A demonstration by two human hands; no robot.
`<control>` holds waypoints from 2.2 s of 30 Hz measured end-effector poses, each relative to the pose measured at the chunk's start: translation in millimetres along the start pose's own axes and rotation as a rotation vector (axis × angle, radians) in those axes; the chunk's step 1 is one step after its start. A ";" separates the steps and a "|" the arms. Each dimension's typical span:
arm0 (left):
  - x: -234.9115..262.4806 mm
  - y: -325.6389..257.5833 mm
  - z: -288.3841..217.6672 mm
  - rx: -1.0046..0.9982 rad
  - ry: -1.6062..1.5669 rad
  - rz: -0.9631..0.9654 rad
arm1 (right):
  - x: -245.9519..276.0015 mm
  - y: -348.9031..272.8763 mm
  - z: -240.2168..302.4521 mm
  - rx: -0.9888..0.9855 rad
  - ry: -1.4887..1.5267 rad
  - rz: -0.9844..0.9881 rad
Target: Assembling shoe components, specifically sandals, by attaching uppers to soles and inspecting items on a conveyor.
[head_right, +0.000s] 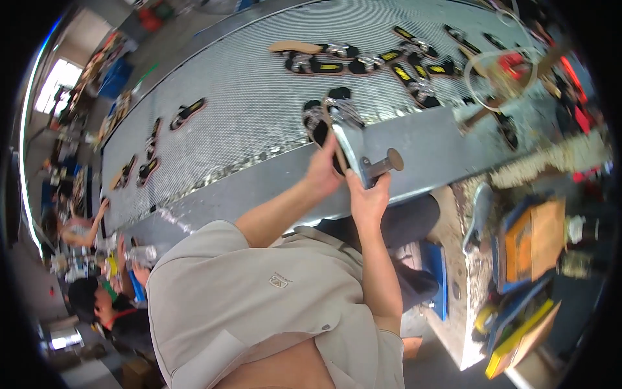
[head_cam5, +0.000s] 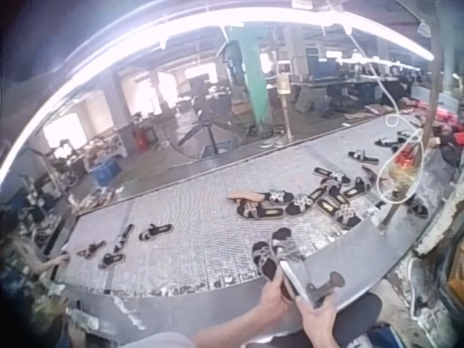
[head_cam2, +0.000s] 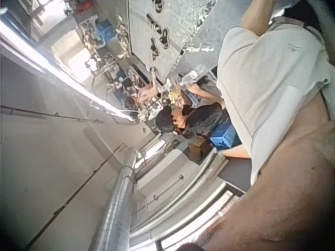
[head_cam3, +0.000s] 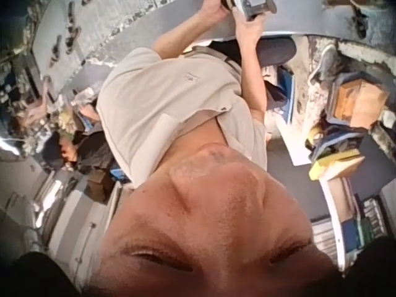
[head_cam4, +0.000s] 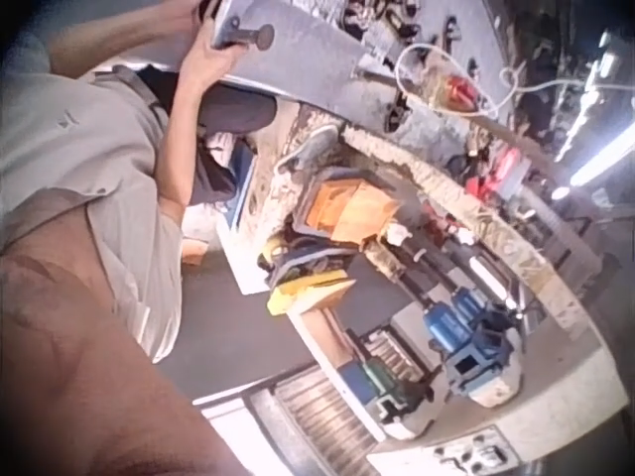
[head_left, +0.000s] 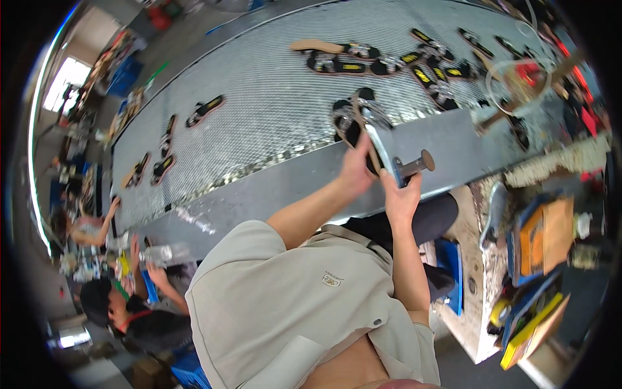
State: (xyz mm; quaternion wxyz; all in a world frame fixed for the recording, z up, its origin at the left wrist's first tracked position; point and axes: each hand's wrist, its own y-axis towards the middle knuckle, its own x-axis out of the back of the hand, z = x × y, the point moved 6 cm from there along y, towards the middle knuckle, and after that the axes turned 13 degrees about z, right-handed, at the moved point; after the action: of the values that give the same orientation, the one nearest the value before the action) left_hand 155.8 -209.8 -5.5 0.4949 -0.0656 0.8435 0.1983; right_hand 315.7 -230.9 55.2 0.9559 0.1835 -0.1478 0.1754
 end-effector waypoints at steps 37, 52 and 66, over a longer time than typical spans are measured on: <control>57.6 199.8 -67.5 -0.359 2.276 -0.216 | 390.2 -11.9 -48.9 -0.090 -0.693 -1.180; 160.1 183.8 -119.8 0.261 2.093 -0.500 | 508.9 42.4 -74.4 -0.338 -1.111 -1.266; 177.3 136.6 -327.2 0.108 1.705 -0.998 | 476.1 -19.3 -70.3 -0.183 -1.825 -1.229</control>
State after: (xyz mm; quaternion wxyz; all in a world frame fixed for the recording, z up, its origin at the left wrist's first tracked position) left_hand -239.8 -200.7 19.9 -0.2491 -0.5118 0.8010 -0.1856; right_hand 764.6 -85.6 152.2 0.4218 0.2149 -0.6938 -0.5426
